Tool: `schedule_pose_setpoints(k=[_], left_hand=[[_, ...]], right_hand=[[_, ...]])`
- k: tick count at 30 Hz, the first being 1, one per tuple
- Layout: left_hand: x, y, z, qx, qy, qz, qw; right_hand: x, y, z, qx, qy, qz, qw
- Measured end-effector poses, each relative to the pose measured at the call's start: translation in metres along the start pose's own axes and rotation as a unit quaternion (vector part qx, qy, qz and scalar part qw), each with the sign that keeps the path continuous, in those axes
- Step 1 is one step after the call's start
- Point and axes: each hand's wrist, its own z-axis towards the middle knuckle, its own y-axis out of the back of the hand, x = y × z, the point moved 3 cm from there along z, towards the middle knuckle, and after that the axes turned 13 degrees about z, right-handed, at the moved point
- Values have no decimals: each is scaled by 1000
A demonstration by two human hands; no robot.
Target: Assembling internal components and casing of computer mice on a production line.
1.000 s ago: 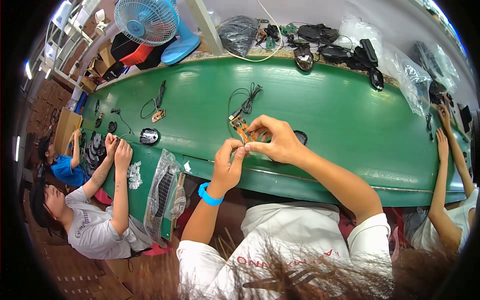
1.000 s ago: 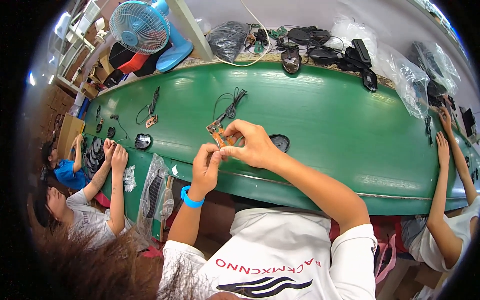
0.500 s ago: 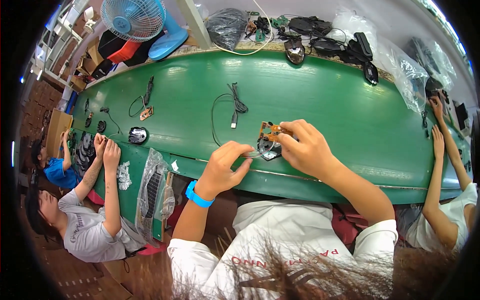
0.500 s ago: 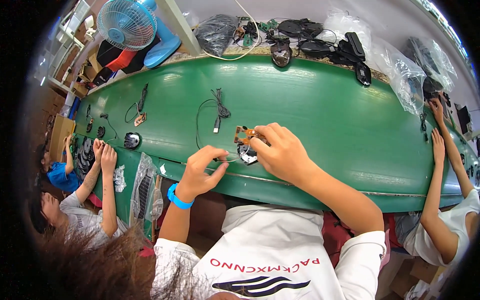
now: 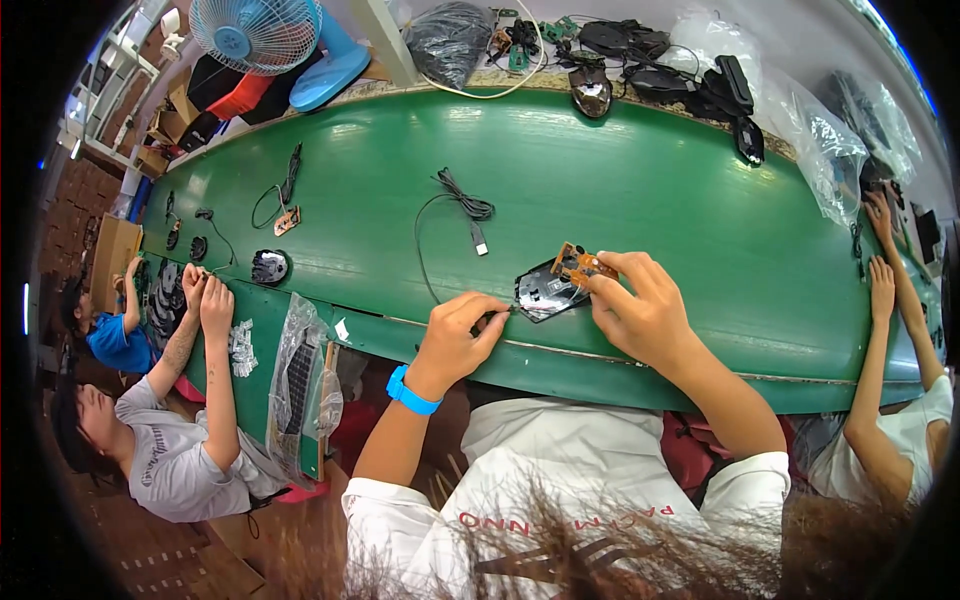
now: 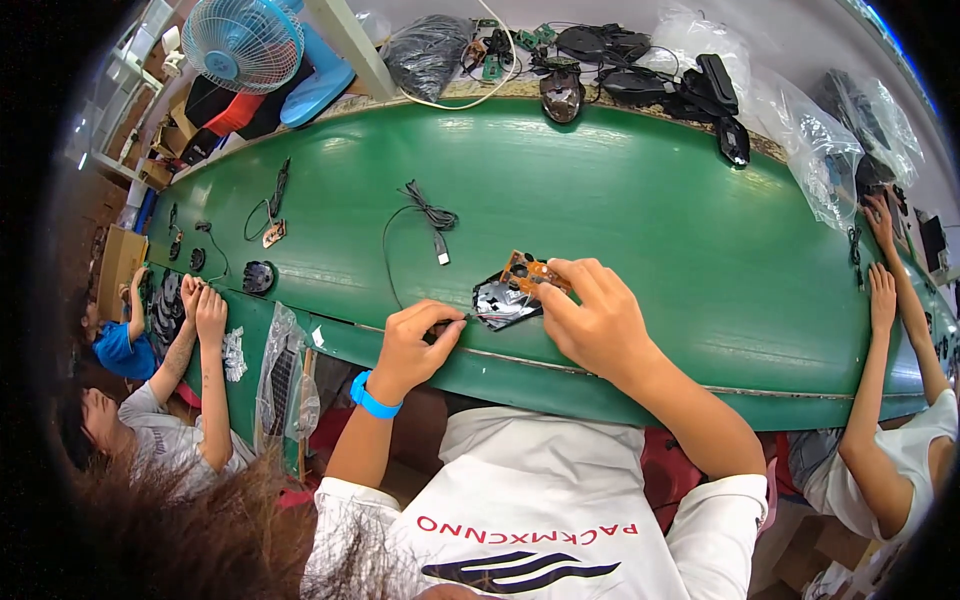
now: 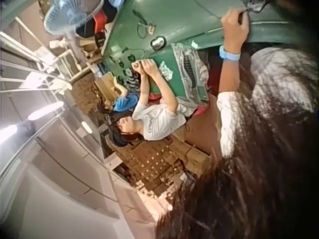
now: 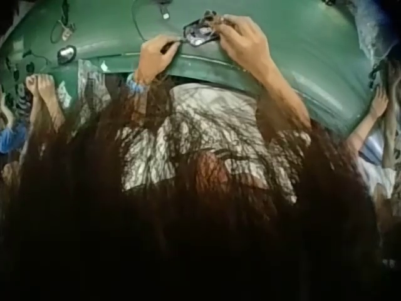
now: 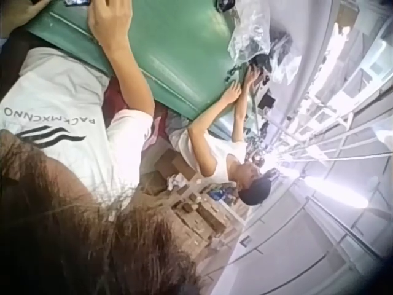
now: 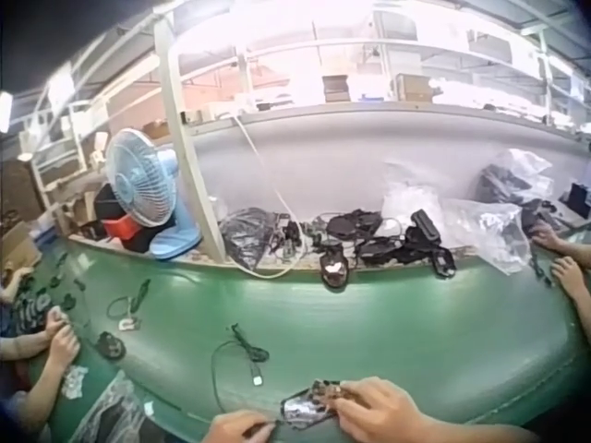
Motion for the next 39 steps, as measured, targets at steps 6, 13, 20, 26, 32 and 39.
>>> schedule_pose_setpoints(k=[6,13,20,26,32,39], left_hand=[[-3,-10,4,4,12,12,1000],[-7,-12,12,14,-20,66,998],[-6,-13,25,63,-47,110,991],[-20,-13,30,119,-59,206,970],[-29,-21,15,86,-156,279,944],[-41,-21,1,42,-183,343,920]], right_hand=[[1,1,-3,3,-7,9,1000],[-5,0,-7,6,-21,21,1000],[-10,0,-6,12,-34,28,999],[-12,-1,-6,15,-39,39,998],[-15,0,-6,13,-41,43,998],[-16,-2,-9,12,-45,44,998]])
